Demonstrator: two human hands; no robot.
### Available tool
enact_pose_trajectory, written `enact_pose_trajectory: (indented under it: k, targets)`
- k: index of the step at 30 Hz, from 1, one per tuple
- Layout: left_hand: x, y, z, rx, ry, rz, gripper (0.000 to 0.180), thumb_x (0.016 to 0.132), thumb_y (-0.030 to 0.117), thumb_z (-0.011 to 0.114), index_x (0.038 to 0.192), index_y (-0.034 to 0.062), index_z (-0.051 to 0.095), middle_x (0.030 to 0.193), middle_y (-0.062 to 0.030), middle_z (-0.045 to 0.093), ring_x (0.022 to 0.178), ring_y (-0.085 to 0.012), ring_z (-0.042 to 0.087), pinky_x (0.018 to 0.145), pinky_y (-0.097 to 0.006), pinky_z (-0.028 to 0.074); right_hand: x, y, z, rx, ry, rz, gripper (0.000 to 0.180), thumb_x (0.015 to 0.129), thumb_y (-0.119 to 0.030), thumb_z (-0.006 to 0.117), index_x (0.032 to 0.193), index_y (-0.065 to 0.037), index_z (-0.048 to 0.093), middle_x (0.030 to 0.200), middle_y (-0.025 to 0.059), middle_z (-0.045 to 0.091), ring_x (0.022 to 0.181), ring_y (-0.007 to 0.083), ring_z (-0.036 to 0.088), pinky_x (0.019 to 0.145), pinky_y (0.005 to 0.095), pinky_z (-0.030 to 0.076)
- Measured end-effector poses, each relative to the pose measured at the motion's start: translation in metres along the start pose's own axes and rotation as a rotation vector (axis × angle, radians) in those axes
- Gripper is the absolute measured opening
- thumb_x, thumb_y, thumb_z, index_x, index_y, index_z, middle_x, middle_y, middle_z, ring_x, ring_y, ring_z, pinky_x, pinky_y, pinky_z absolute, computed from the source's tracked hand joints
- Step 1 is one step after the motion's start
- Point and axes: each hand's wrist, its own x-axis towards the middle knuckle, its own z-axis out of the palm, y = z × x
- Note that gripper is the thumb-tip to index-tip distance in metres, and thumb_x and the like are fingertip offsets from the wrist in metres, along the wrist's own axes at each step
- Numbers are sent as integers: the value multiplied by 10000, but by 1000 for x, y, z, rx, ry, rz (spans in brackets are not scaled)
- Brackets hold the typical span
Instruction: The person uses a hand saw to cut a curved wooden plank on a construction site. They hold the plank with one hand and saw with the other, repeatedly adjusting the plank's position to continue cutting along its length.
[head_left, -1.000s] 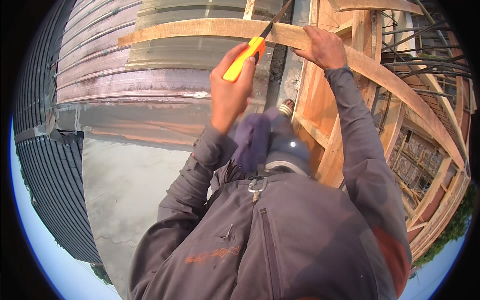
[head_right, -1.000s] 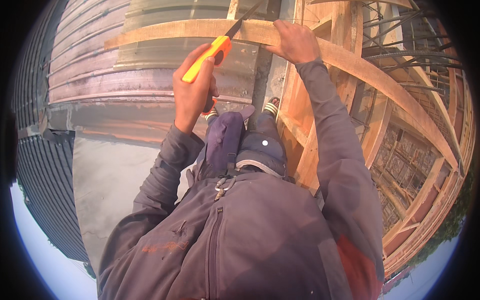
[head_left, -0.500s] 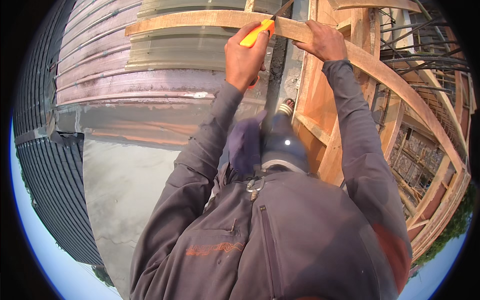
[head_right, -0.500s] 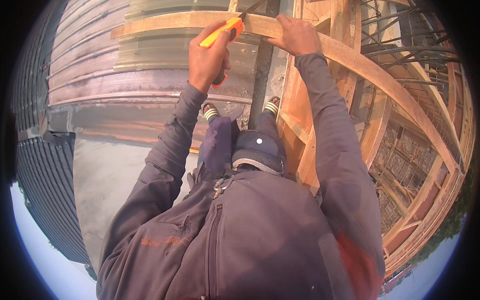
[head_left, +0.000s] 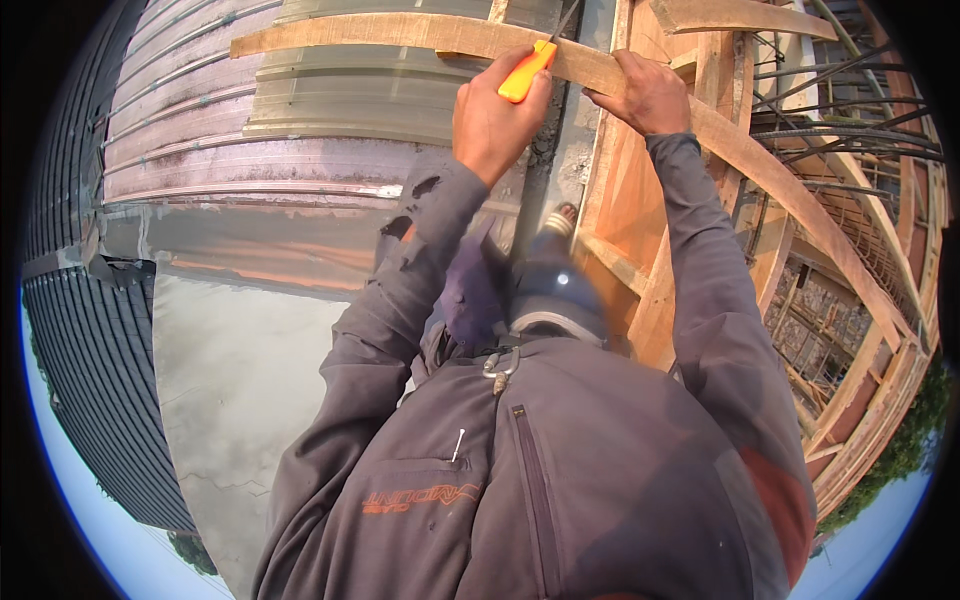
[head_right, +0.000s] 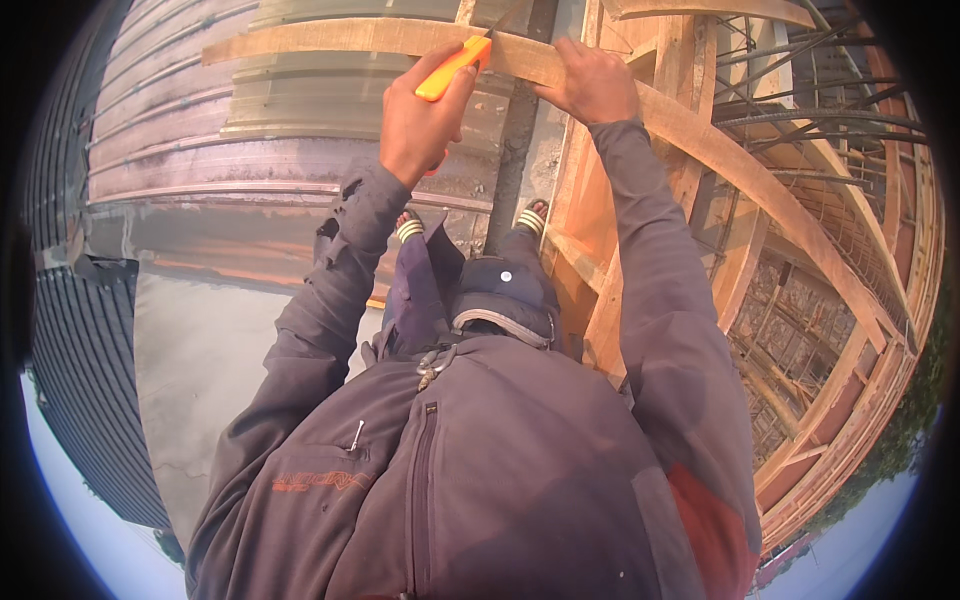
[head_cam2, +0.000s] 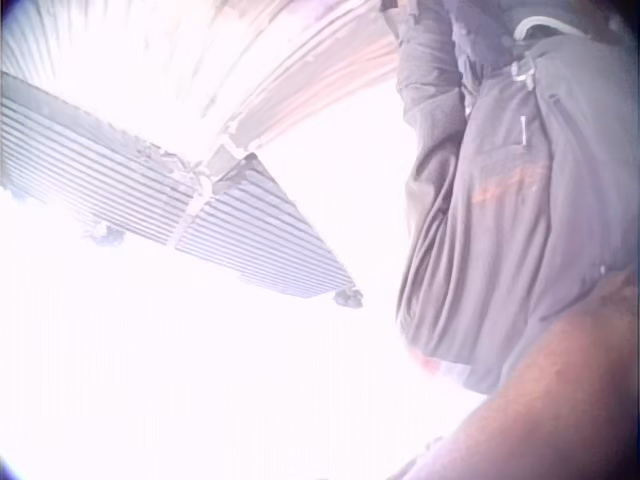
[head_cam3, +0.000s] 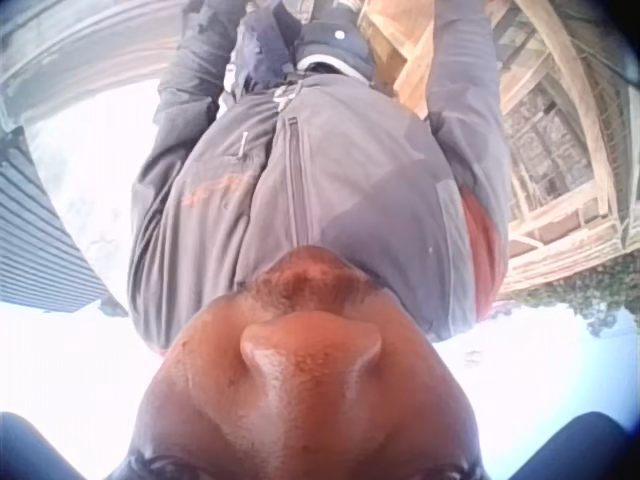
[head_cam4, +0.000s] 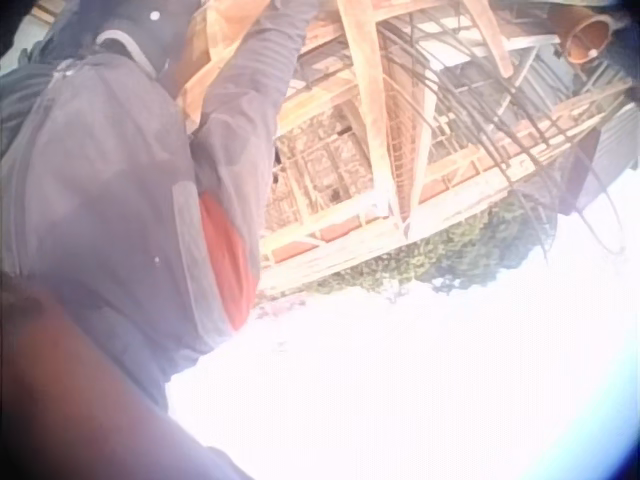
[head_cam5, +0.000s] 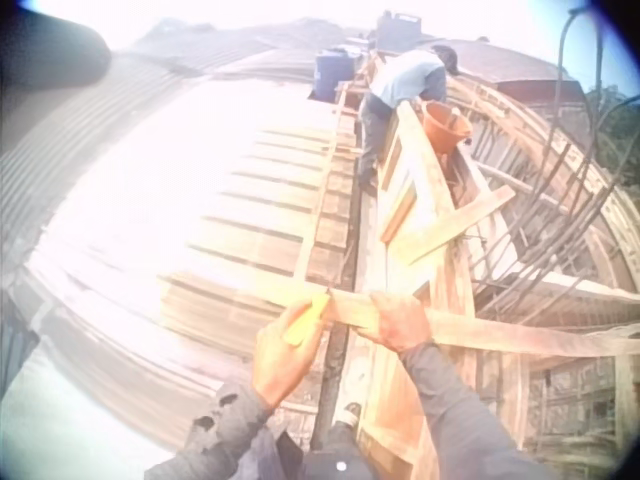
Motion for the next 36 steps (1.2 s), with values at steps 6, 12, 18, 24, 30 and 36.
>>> enact_pose_trajectory:
  k: [6,12,18,24,30,36]
  targets:
    - [-142,37,-81,-92,-4,-28,405,979,76,705,1369,-29,674,1207,-213,782,1124,-240,766,953,-353,581,-26,3,-2,-18,-194,54,747,789,-676,837,1261,-118,682,1034,120,772,928,298,765,839,440,609]
    - [-5,-9,6,16,30,-82,361,992,172,705,1310,-1,703,985,-245,772,901,-279,788,782,-369,575,-8,-3,6,-12,-90,-21,658,738,-553,895,1165,-122,641,1007,59,744,918,298,747,820,453,587]
    - [-138,39,-77,-119,0,-133,384,989,33,657,1368,-32,668,1228,-216,775,1155,-259,754,984,-351,569,-25,6,16,-35,-73,27,635,760,-542,884,1171,-117,652,991,61,731,905,299,742,806,443,589]
    - [-25,-15,-2,-49,27,-76,383,989,143,707,1338,-14,688,1034,-198,769,885,-201,744,786,-335,565,-18,-13,7,-48,-100,-4,660,740,-533,904,1193,-119,662,986,55,729,904,286,738,800,434,589]
    - [-136,41,-76,-99,-4,-162,405,1015,68,645,1410,-21,647,1050,-121,742,676,-94,646,632,-267,525,-22,9,14,-39,-171,113,681,735,-561,902,1194,-124,654,956,76,743,894,290,751,770,442,596]
    - [-47,3,-31,-148,-4,-185,409,970,129,722,1350,-15,688,1104,-184,800,681,-164,707,666,-318,573,-11,2,7,13,33,-4,664,746,-574,890,1170,-123,652,936,93,743,874,312,751,756,444,600]
